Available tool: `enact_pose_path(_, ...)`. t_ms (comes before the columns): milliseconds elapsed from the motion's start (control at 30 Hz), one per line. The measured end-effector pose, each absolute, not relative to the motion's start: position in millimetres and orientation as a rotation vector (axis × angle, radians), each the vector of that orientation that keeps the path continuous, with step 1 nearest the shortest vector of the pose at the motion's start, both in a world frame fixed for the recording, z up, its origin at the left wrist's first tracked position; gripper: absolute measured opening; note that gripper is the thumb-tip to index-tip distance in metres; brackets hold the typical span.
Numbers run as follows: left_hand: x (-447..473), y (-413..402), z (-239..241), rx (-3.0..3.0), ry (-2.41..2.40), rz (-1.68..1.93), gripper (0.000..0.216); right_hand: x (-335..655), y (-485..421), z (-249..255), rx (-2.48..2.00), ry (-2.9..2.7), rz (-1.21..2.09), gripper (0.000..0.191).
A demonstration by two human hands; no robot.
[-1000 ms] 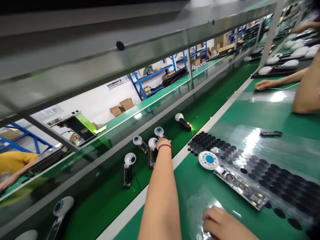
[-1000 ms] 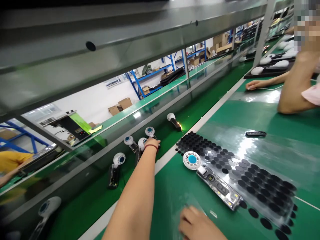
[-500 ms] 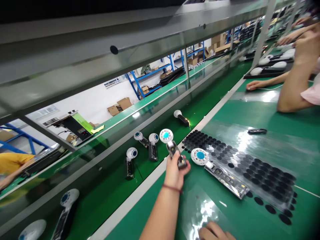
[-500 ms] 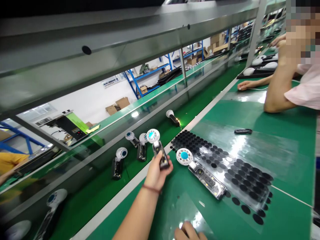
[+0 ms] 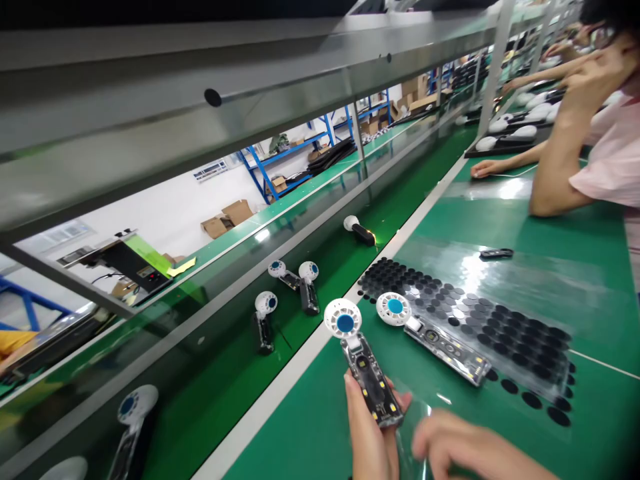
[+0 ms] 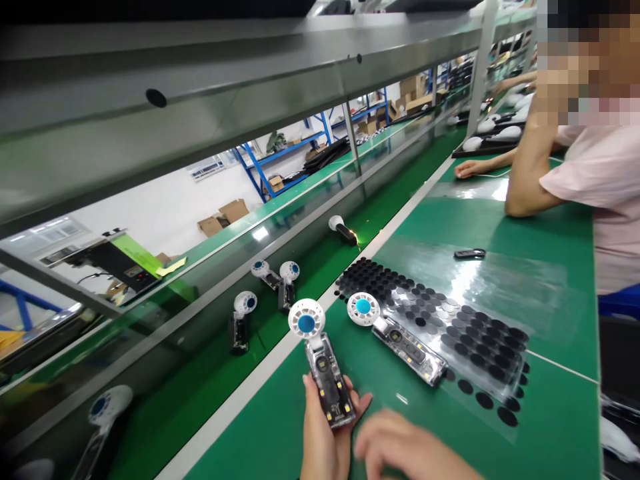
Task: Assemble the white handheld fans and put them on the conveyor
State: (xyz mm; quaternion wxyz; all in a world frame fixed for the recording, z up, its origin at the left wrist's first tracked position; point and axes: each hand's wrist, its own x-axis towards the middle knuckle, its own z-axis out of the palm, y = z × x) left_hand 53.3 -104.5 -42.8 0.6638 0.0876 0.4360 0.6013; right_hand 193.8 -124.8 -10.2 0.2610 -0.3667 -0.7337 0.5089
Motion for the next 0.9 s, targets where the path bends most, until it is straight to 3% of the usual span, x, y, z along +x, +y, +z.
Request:
enact_pose_path(200,57,-103,-46,0.248,1.057,1.368,0.065,173,-66,30,-1.254,-1.758,1.356,0.015)
enact_pose_path(567,56,-103,-48,0.232,1.09,1.343,0.074,160,-58,31,-1.4,-1.981,1.171,0.017)
enact_pose_path(900,59,-101,-38,0.13,1.093,1.366,0.039,153,-57,39,-1.484,-2.031,1.172,0.018)
